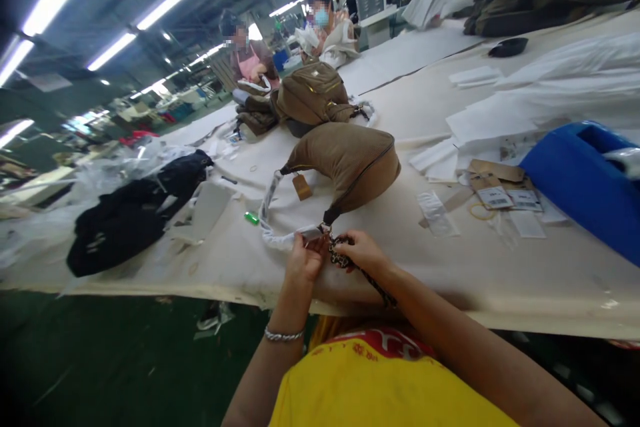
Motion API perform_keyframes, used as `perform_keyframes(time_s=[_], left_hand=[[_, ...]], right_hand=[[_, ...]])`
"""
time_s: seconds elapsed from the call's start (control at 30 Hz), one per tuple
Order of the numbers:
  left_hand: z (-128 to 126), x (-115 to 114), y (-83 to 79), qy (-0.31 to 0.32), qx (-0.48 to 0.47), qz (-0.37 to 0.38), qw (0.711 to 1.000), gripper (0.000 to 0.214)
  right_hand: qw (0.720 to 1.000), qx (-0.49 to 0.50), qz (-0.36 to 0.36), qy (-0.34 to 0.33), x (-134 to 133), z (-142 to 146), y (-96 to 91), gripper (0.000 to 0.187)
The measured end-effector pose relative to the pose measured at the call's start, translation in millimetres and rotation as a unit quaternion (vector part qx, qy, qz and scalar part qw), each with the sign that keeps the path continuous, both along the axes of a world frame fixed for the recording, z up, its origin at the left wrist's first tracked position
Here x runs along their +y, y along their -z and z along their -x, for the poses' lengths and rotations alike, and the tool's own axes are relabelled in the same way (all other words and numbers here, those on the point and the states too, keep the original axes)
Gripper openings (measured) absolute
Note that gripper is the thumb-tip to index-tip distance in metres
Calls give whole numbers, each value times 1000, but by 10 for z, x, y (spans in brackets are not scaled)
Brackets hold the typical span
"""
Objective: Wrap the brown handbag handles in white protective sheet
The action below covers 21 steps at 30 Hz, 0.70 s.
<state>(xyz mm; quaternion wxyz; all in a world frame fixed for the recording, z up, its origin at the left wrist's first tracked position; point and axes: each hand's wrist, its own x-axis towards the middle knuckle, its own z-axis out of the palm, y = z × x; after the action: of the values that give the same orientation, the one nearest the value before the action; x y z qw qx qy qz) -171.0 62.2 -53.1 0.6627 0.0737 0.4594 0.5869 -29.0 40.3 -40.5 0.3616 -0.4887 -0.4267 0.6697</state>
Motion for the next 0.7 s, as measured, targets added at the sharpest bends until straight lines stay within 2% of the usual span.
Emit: perform_keyframes(time_s=[0.07,0.13,0.23,0.3,0.37,0.47,0.57,0.63,0.7], left_hand=[[-52,-98,-22,9,-5,6,1000,48],[-125,-201,-38,26,-5,8,1000,46],[-219,-284,-57,56,4,8,998,21],[-258,-285,-81,73,13,11,997,10],[-278,-264,-106,89,21,16,996,9],[-284,-220,-102,112,24,17,993,10],[-287,-194,-54,102,70,17,992,15],[-293,-201,-25,91,110,16,990,17],[-293,-218,-2,85,147,13,985,15]], right_hand=[[1000,27,-7,-15,-25,28,9,23],[999,35,-19,-21,-50,46,21,26],[998,-8,-56,-22,-93,43,35,25],[991,-76,-111,-23,-143,25,25,22],[967,-165,-192,-28,-212,-9,-6,21],[913,-285,-285,-60,-297,-123,-74,23],[879,-367,-299,-62,-293,-397,-151,29],[856,-431,-283,-14,-229,-701,-202,32],[816,-518,-254,47,-130,-1084,-252,32]])
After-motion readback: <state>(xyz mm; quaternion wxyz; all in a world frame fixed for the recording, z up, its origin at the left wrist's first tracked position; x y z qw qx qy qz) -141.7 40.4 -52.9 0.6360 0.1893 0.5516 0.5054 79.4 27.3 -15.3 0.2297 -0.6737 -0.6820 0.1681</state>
